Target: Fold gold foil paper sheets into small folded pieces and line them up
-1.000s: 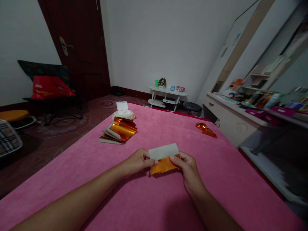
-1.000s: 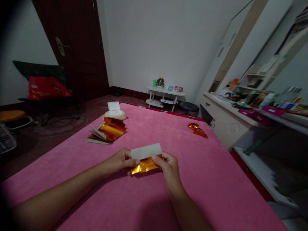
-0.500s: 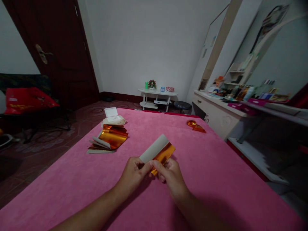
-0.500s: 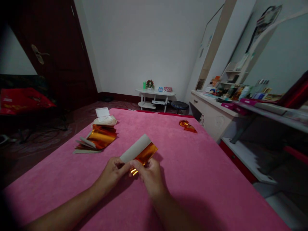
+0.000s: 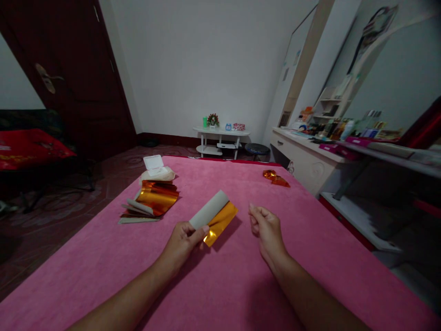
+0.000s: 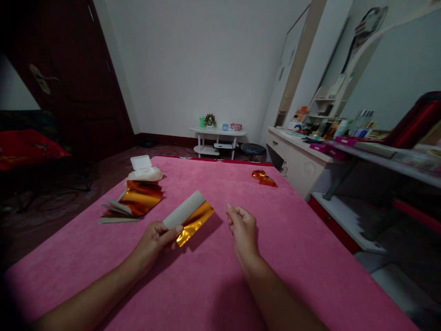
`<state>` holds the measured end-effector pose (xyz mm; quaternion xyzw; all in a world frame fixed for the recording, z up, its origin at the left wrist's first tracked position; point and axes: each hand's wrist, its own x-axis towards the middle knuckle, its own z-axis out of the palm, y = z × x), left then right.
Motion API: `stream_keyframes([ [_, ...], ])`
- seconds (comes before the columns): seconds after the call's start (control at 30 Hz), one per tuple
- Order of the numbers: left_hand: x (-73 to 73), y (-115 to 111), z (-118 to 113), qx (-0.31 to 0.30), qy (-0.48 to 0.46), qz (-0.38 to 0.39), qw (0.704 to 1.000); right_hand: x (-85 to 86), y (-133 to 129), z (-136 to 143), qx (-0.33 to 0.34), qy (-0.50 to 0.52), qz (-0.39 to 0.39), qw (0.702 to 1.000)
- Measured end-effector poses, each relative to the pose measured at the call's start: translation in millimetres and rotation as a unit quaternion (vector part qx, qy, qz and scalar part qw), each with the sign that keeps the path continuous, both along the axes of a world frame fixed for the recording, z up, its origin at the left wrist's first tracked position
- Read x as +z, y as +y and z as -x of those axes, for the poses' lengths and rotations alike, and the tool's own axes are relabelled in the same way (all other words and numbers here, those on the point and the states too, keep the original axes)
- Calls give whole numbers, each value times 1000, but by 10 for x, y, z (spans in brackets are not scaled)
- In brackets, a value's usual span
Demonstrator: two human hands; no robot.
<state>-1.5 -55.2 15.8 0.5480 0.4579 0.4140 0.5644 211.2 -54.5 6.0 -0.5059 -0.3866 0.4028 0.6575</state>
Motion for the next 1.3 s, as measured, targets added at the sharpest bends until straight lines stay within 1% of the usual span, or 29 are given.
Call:
stream_keyframes([
  [0.03, -6, 8, 5, 12, 0, -4, 1000, 4, -5, 3, 12, 23, 13, 1000],
  [0.07, -12, 14, 7, 23, 1, -11, 1000, 4, -21, 33, 43, 31, 28, 998],
  [0.1, -16, 18, 5, 28, 3, -16, 999, 1, -47, 86, 90, 26, 45, 995],
  [0.17, -21, 15, -7, 21, 1, -21, 1000, -14, -113, 233, 200, -17, 74, 977],
  [0.23, -17, 0, -22, 2, 1, -23, 1000, -31, -164, 362, 261, -65, 76, 960],
  [0.27, -12, -8, -26, -10, 2, -24, 1000, -37, -173, 393, 266, -82, 72, 958],
  [0.3, -7, -16, -27, -19, 4, -24, 1000, -41, -168, 393, 254, -93, 66, 960],
  [0.33, -2, -21, -26, -25, 7, -23, 999, -41, -150, 361, 223, -93, 58, 969],
  [0.37, 3, -24, -21, -25, 8, -23, 999, -38, -121, 304, 176, -82, 49, 980],
  [0.43, 7, -18, -6, -16, 6, -23, 1000, -17, -54, 153, 63, -27, 22, 997],
  [0.47, 5, -12, 2, -11, 5, -24, 1000, -1, -27, 84, 24, 7, 10, 1000],
  [0.5, 1, -4, 9, -8, 6, -24, 1000, 18, -9, 34, 14, 30, 8, 999],
  [0.53, -6, 4, 14, -10, 9, -24, 1000, 38, -3, 9, 23, 42, 8, 999],
  [0.57, -14, 10, 17, -17, 13, -23, 999, 57, -11, 12, 49, 46, 13, 998],
  [0.6, -22, 14, 17, -29, 19, -23, 999, 73, -28, 37, 89, 40, 17, 995],
  [0.67, -32, 14, 13, -62, 28, -26, 997, 93, -77, 127, 167, 7, 22, 986],
  [0.73, -28, 8, 5, -99, 30, -31, 994, 96, -120, 207, 206, -25, 17, 978],
  [0.8, -12, 10, 5, -124, 25, -34, 991, 86, -139, 236, 206, -43, 16, 978],
  [0.87, 5, 33, 18, -116, 18, -38, 992, 75, -138, 221, 198, -52, 29, 978],
  [0.93, 9, 79, 46, -73, 18, -45, 996, 72, -128, 195, 203, -53, 43, 977],
  [1.0, -3, 133, 78, -23, 18, -55, 998, 74, -124, 188, 223, -53, 51, 972],
  [1.07, -24, 172, 96, 15, 1, -62, 998, 67, -130, 209, 220, -62, 49, 972],
  [1.1, -35, 178, 95, 31, -15, -62, 997, 58, -137, 228, 203, -69, 46, 976],
  [1.2, -53, 132, 41, 73, -87, -45, 993, 10, -168, 306, 122, -82, 32, 989],
  [1.23, -53, 98, 5, 72, -113, -37, 990, -7, -182, 336, 101, -82, 28, 991],
  [1.3, -45, 16, -87, 32, -138, -32, 989, -32, -211, 403, 83, -77, 20, 993],
])
